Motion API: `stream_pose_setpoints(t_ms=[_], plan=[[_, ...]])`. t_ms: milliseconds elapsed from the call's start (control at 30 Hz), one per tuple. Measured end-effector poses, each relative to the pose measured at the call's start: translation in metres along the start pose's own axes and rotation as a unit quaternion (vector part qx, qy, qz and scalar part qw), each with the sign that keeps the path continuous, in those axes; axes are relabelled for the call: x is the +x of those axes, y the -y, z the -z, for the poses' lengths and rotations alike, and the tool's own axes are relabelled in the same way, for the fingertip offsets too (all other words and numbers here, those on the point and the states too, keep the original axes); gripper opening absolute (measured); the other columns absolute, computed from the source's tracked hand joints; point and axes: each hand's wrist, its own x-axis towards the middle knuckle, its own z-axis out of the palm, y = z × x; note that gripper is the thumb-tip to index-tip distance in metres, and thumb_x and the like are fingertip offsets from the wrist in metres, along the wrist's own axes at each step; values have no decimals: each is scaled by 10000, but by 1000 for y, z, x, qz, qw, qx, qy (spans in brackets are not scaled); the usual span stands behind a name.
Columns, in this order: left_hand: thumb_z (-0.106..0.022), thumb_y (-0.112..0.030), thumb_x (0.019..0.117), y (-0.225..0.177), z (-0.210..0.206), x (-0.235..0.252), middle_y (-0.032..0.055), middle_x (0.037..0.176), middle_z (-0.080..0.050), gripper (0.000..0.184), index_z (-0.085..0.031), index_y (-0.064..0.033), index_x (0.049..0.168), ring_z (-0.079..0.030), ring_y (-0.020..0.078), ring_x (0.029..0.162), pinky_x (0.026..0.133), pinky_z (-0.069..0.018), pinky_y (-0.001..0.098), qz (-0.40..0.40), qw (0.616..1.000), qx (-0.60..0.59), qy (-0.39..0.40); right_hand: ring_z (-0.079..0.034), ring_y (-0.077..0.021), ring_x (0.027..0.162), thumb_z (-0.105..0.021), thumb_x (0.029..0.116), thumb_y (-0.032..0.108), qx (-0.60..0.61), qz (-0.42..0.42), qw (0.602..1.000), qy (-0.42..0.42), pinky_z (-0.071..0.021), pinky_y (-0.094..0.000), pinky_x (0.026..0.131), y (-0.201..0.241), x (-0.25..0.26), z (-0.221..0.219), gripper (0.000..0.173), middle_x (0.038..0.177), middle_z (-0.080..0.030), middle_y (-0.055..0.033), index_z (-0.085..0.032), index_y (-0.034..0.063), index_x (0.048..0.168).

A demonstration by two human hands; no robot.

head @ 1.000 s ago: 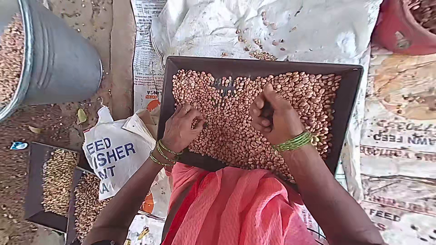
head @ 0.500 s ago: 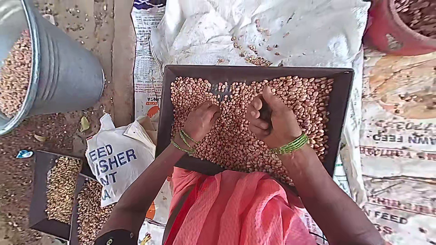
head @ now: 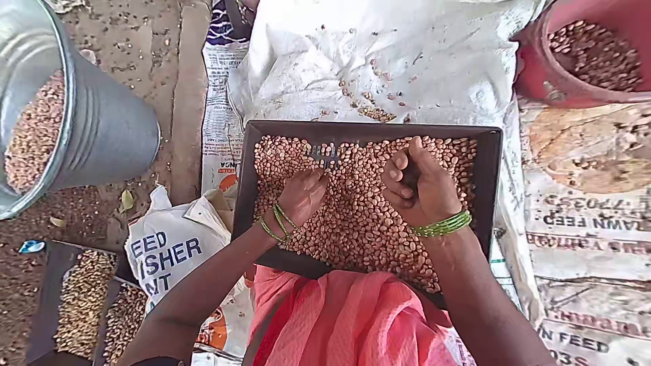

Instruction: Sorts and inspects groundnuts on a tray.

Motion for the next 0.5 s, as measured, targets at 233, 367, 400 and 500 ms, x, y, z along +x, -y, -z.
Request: stream_pose_setpoints(t_ms=[233,367,400,500], plan=[[-614,-227,988,-11,3,-8,204,1119,-711,269,-729,-6,1088,-701,362,1056,895,-564,515,114,986,-85,-83,-336,16,391,-204,1135,394,-89,-50,993,-64,-295,-120,375,-16,-2,-16,525,594,-513,81,-537,174,794],[-573,-166,1031,-1,8,-14,190,1141,-703,225,-729,-22,1107,-690,350,1073,948,-551,511,149,966,-154,-144,-348,24,386,-207,1139,377,-90,-64,991,-77,-299,-109,375,-19,-2,-20,524,577,-510,80,-546,161,802],[-570,-125,1026,9,9,-19,192,1183,-693,218,-727,-24,1138,-667,362,1121,994,-524,525,155,961,-155,-170,-343,25,385,-206,1138,384,-85,-66,991,-75,-296,-110,376,-19,-2,-19,529,571,-502,83,-546,163,799],[-560,-57,1007,34,20,-30,187,1464,-543,308,-643,-28,1303,-502,443,1327,1043,-430,606,185,956,-143,-175,-336,20,388,-201,1135,404,-81,-66,992,-64,-296,-117,374,-19,-2,-14,542,579,-507,82,-549,170,791]])
